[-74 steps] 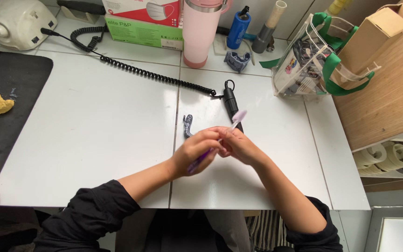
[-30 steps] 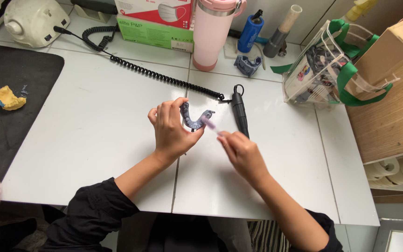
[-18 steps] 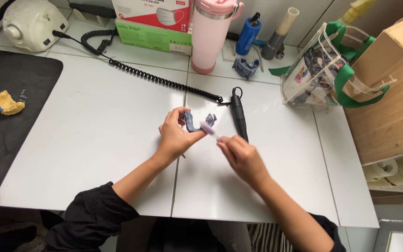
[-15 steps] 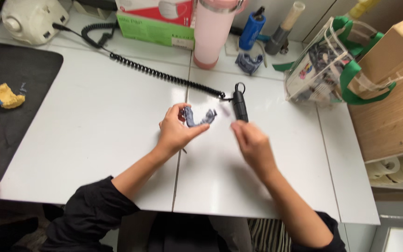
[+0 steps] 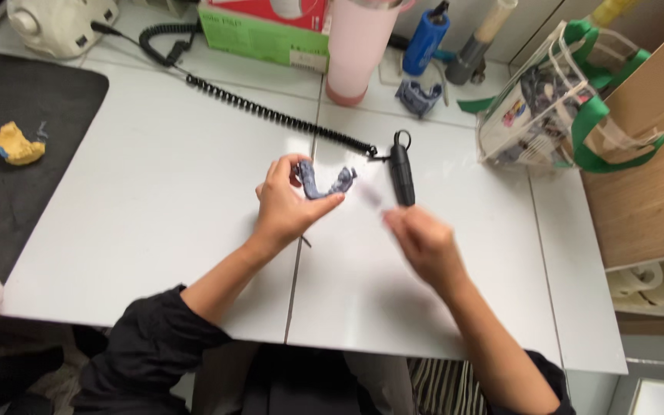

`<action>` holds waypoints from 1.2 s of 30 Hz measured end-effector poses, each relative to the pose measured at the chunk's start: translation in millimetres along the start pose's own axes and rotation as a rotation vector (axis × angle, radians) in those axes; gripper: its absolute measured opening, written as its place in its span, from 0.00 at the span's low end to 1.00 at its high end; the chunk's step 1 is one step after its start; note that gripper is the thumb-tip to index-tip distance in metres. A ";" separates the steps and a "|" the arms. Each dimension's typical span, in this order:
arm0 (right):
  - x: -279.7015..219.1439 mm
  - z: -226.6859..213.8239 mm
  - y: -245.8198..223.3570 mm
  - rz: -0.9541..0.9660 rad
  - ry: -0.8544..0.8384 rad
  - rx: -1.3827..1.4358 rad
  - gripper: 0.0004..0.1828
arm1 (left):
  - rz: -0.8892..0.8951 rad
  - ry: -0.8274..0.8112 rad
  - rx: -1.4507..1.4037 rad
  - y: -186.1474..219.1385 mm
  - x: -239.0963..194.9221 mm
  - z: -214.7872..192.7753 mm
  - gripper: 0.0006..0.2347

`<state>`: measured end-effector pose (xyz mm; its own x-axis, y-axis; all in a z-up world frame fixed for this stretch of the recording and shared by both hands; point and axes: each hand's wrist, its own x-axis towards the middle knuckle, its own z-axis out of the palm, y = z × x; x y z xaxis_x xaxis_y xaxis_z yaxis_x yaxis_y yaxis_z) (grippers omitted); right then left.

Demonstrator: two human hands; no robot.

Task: The person uses a rotary handpiece to grind and smooth a gray dental appliance held in the left hand. They then brush the appliance with a toothbrush to remove debris and resume grinding with the rotary tool.

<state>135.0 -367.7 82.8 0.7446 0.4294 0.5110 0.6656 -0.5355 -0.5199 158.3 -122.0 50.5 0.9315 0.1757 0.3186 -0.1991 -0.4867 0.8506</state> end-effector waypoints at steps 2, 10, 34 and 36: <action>3.3 0.9 7.5 -0.039 0.007 0.001 0.07 | 0.031 -0.010 -0.003 1.5 1.7 0.6 0.32; 4.0 0.0 10.6 0.120 0.014 -0.034 0.09 | -0.057 -0.072 -0.170 5.2 3.5 1.9 0.31; -4.9 10.3 -17.8 0.101 0.076 -0.237 0.08 | 0.906 0.353 0.799 -0.5 -25.0 24.1 0.14; -5.1 7.8 -15.6 0.172 0.102 -0.234 0.08 | 0.931 0.370 0.823 0.7 -27.9 26.1 0.13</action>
<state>121.2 -355.9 83.0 0.8286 0.2495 0.5013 0.4920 -0.7517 -0.4391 140.2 -149.5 31.2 0.3794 -0.3511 0.8560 -0.3556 -0.9095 -0.2154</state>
